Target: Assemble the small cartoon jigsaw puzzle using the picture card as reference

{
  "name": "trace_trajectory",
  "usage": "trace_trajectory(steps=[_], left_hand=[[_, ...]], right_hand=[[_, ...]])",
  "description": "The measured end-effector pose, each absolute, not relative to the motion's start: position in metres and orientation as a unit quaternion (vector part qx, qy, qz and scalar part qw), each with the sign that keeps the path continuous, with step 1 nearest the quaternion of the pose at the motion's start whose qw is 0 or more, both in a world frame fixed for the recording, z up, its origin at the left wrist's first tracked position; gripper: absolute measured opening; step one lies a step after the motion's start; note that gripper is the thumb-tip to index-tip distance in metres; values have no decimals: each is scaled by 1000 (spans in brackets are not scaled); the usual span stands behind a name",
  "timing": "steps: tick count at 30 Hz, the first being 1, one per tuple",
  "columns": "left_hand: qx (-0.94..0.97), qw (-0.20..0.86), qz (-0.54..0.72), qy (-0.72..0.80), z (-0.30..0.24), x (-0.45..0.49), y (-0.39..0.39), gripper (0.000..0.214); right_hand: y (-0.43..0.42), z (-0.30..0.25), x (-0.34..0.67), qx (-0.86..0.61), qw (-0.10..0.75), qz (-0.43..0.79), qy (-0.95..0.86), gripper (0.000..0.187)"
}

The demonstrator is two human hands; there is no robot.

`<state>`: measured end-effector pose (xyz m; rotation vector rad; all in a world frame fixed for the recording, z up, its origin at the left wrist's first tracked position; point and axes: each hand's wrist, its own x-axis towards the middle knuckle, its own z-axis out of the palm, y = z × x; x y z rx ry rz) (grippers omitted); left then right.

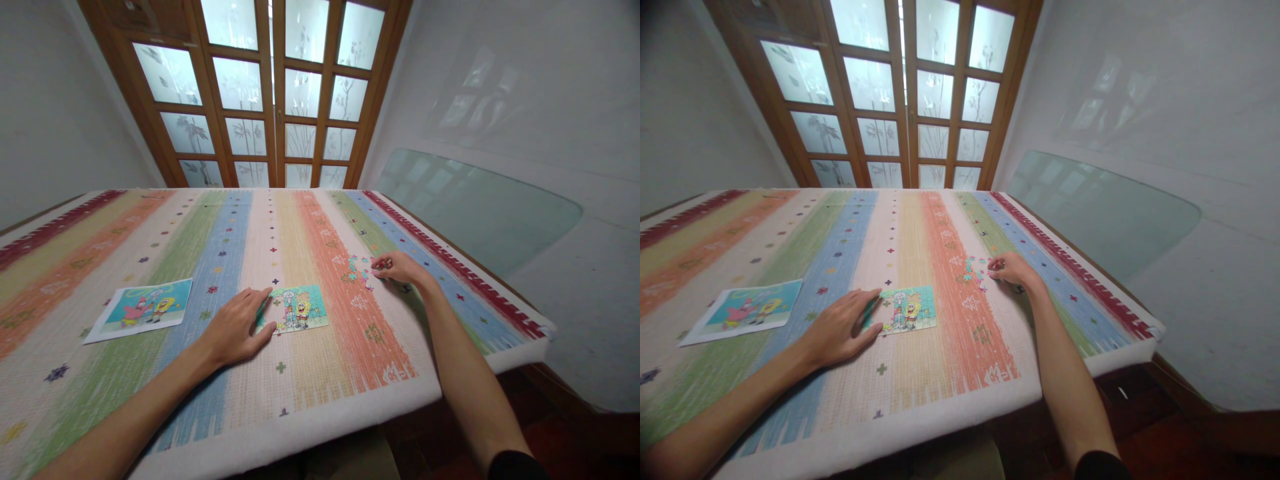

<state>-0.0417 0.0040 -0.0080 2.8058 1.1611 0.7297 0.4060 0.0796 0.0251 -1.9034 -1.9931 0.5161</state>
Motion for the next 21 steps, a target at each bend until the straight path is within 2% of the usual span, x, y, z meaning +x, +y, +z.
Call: trace_trajectory(steps=[21], left_hand=[[897, 19, 231, 376, -6, -41, 3, 53]], right_hand=[[80, 26, 381, -611, 173, 108, -765, 23]])
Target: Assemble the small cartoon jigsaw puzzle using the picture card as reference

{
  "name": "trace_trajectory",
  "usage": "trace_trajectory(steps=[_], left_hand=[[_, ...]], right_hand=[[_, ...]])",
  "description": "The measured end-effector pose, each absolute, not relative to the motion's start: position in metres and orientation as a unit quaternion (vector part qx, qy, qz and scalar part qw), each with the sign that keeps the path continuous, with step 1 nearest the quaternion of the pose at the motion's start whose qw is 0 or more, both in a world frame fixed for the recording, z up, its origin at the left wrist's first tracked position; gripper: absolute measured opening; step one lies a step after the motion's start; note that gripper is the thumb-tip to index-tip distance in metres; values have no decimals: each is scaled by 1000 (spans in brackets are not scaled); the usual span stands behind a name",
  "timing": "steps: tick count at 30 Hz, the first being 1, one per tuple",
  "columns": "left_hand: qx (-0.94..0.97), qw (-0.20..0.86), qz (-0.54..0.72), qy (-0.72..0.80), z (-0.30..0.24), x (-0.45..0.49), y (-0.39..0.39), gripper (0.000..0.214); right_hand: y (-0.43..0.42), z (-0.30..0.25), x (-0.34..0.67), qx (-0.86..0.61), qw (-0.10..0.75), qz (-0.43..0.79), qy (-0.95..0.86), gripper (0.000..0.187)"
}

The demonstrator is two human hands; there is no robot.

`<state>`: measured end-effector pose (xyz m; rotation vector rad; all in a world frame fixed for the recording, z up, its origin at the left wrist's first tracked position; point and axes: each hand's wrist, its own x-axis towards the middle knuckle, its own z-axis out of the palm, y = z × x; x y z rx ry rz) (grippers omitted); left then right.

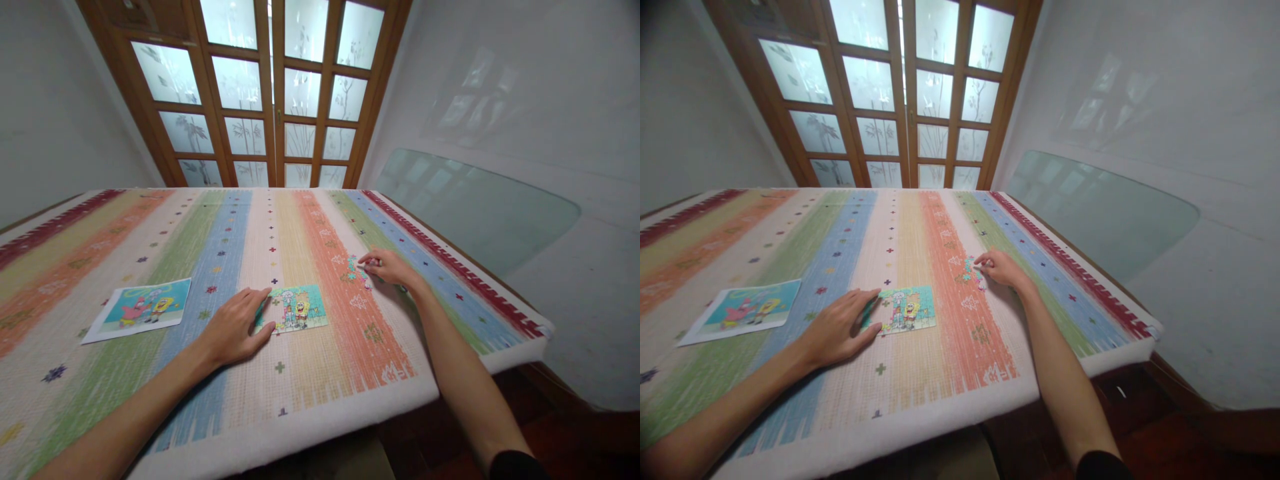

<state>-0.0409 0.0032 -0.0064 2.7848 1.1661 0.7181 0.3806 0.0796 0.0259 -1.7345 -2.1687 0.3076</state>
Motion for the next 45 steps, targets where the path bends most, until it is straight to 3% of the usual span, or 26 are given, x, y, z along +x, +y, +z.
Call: trace_trajectory(steps=[15, 20, 29, 35, 45], left_hand=[[896, 24, 237, 374, -6, -40, 3, 54], [895, 22, 238, 377, -5, -40, 2, 53], [896, 28, 232, 378, -6, -40, 4, 54], [896, 22, 227, 382, -6, -40, 3, 53], [897, 21, 228, 379, -6, -40, 4, 50]], right_hand=[[90, 1, 358, -631, 201, 50, -748, 23], [93, 0, 356, -623, 181, 67, -758, 28], [94, 0, 359, -632, 208, 110, -738, 17], [89, 12, 361, -599, 234, 111, -757, 24], [79, 24, 359, -537, 174, 189, -804, 6]])
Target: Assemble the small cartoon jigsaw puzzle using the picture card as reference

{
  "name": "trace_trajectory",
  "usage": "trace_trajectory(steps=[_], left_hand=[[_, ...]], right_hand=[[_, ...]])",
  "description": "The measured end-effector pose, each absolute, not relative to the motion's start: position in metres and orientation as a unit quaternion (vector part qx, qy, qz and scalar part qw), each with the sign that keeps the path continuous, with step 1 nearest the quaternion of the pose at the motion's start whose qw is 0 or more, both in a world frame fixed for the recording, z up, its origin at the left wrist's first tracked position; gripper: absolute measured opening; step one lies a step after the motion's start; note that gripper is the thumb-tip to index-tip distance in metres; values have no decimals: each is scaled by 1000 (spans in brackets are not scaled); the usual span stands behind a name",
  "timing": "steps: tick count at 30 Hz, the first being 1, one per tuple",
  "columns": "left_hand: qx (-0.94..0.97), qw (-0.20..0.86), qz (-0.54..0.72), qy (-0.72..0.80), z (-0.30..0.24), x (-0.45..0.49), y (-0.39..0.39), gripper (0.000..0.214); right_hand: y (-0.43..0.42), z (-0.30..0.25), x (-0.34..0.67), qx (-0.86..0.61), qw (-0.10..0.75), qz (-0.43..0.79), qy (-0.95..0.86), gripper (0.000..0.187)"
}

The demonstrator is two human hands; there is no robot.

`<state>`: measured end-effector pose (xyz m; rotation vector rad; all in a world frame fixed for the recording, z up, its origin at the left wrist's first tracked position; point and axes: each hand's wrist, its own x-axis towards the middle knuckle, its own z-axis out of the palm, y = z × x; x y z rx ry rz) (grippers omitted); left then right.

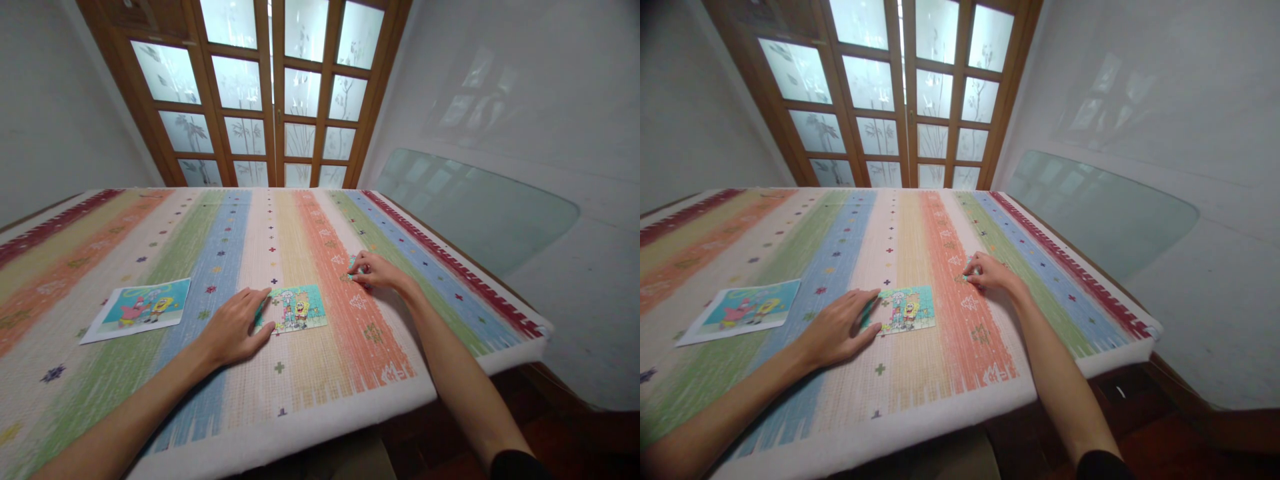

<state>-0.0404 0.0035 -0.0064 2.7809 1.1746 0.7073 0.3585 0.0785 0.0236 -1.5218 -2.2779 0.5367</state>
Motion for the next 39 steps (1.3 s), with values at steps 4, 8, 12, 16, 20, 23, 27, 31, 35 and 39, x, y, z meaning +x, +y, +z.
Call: trace_trajectory(steps=[4, 8, 12, 16, 20, 23, 27, 31, 35, 39], left_hand=[[898, 17, 229, 377, -8, -41, 4, 51], [898, 22, 234, 372, -6, -41, 4, 51], [899, 21, 236, 369, -4, -40, 3, 49], [899, 22, 235, 369, -5, -39, 3, 50], [899, 25, 235, 369, -7, -39, 4, 51], [898, 32, 238, 369, -7, -40, 5, 52], [897, 35, 237, 372, -7, -39, 4, 52], [898, 33, 238, 370, -5, -38, 4, 51], [897, 34, 237, 371, -4, -38, 4, 51], [897, 42, 236, 372, -4, -38, 4, 51]], right_hand=[[78, 24, 355, -539, 195, 224, -788, 5], [73, 22, 335, -538, 220, 322, -748, 7], [61, 17, 292, -492, 253, 413, -723, 9], [48, 13, 251, -462, 260, 385, -756, 4], [41, 12, 233, -451, 255, 304, -799, 5], [40, 9, 230, -446, 246, 247, -824, 6], [40, 4, 229, -438, 248, 202, -840, 5], [40, 2, 229, -441, 247, 178, -844, 5], [39, 3, 230, -441, 237, 180, -847, 7], [38, 7, 231, -444, 234, 185, -845, 6]])
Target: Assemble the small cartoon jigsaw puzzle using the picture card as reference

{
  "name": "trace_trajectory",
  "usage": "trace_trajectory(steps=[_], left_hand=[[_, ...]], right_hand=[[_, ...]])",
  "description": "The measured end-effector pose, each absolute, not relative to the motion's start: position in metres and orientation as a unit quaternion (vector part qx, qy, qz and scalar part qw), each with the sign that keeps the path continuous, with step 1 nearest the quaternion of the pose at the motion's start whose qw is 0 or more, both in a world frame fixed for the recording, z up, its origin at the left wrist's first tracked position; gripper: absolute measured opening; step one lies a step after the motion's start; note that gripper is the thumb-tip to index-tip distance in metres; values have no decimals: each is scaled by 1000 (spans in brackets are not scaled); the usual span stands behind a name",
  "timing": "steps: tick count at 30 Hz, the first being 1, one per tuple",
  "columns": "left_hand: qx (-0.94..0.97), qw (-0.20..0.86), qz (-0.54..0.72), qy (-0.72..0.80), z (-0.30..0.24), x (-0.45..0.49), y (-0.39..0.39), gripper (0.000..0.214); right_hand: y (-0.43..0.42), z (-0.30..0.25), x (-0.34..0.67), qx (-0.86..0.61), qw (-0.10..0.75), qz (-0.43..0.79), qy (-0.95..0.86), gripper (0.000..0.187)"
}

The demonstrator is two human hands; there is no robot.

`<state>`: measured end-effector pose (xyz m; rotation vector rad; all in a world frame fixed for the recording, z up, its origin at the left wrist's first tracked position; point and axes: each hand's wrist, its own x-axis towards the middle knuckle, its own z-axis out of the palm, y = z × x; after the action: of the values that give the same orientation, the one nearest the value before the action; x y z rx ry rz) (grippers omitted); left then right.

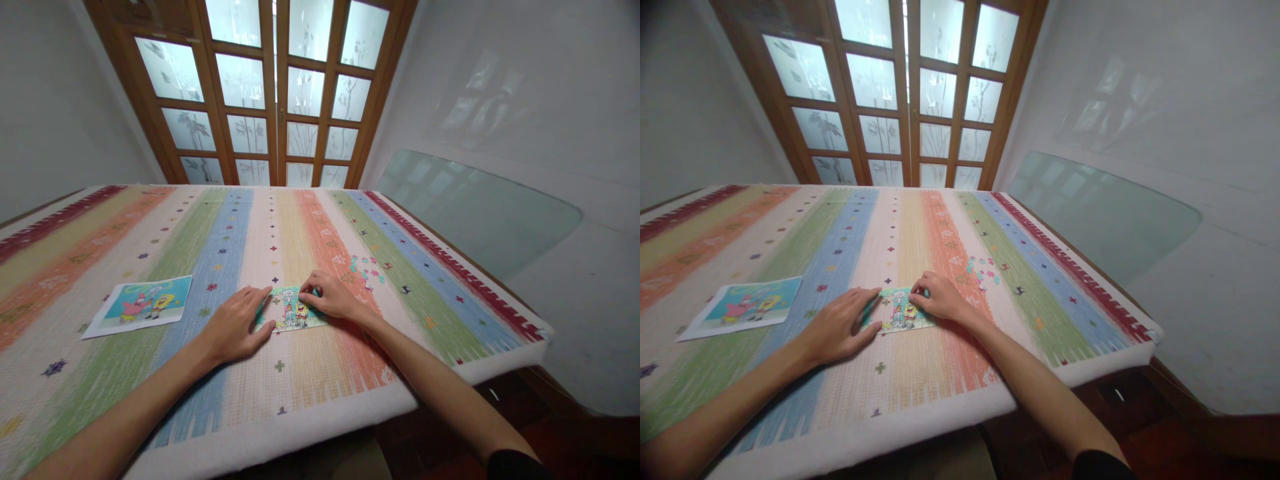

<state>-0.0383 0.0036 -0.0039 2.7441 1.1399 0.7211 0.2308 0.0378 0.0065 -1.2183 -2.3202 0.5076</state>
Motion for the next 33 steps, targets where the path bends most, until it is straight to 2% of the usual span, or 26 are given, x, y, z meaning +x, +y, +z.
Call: trace_trajectory(steps=[9, 19, 28, 33], left_hand=[[897, 41, 238, 371, -3, -38, 4, 51], [897, 47, 232, 374, -3, -38, 3, 51], [895, 49, 235, 376, -2, -37, 3, 50], [896, 43, 233, 375, -2, -37, 3, 48]], right_hand=[[37, 7, 232, -436, 222, 200, -849, 5], [39, 1, 231, -426, 249, 198, -847, 2], [36, 3, 231, -408, 228, 155, -871, 9], [32, 5, 231, -375, 193, 84, -903, 24]])
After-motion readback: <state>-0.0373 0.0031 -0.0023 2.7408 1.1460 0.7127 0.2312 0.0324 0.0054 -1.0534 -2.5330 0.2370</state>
